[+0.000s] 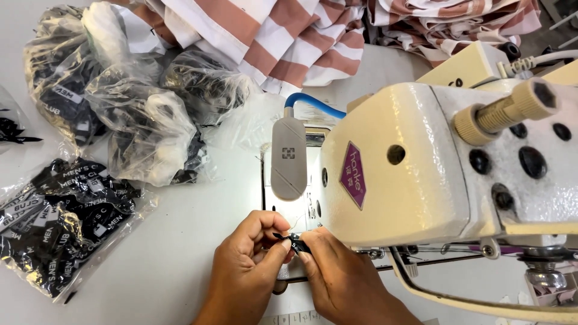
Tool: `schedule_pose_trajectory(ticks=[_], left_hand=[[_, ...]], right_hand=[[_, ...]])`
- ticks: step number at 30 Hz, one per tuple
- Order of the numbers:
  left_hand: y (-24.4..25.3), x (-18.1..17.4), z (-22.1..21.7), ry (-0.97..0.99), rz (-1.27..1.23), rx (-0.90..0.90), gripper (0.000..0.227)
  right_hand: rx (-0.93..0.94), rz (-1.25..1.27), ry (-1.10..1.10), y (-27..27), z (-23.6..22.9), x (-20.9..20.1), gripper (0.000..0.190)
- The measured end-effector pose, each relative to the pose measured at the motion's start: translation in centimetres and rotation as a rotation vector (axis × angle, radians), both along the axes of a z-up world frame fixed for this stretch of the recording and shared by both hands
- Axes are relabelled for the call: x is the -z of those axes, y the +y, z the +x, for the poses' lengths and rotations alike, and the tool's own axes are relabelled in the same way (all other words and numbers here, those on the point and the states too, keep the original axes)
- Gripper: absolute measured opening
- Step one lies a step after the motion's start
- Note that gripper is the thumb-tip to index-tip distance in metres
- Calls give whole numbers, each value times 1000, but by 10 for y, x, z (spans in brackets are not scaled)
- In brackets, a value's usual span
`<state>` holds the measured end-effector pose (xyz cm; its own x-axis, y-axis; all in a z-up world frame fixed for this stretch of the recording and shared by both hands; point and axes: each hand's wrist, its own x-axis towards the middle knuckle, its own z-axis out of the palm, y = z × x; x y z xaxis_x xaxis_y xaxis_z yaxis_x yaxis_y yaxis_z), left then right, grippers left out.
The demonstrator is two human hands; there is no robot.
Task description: Sew and prepare small fabric labels or tags using an industrial sewing machine.
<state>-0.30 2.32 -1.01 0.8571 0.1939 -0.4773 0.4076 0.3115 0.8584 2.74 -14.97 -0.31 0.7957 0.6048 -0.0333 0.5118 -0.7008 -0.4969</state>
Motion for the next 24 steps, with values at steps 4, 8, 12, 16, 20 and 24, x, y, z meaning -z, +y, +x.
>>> schedule_pose_trajectory(ticks=[4,8,12,16,20,24], left_hand=[[0,-6,0,31,-18,11,12],[-1,-3,-1,3,-22,0,12],[-1,-1,-2,-25,-46,-15,13],[1,-12,1,109,-35,-9,16],[-1,-5,0,35,-16,-1,15],[-3,8,-5,-78,54,24,16]], right_hand=[[2,9,-2,-2,-1,4,25],[26,5,12,-2,-2,5,27],[52,41,43,-3,-2,6,30],[110,-47,218,0,1,-6,29],[44,-5,103,-1,-1,-1,31],[39,-25,34,-4,-1,4,28]])
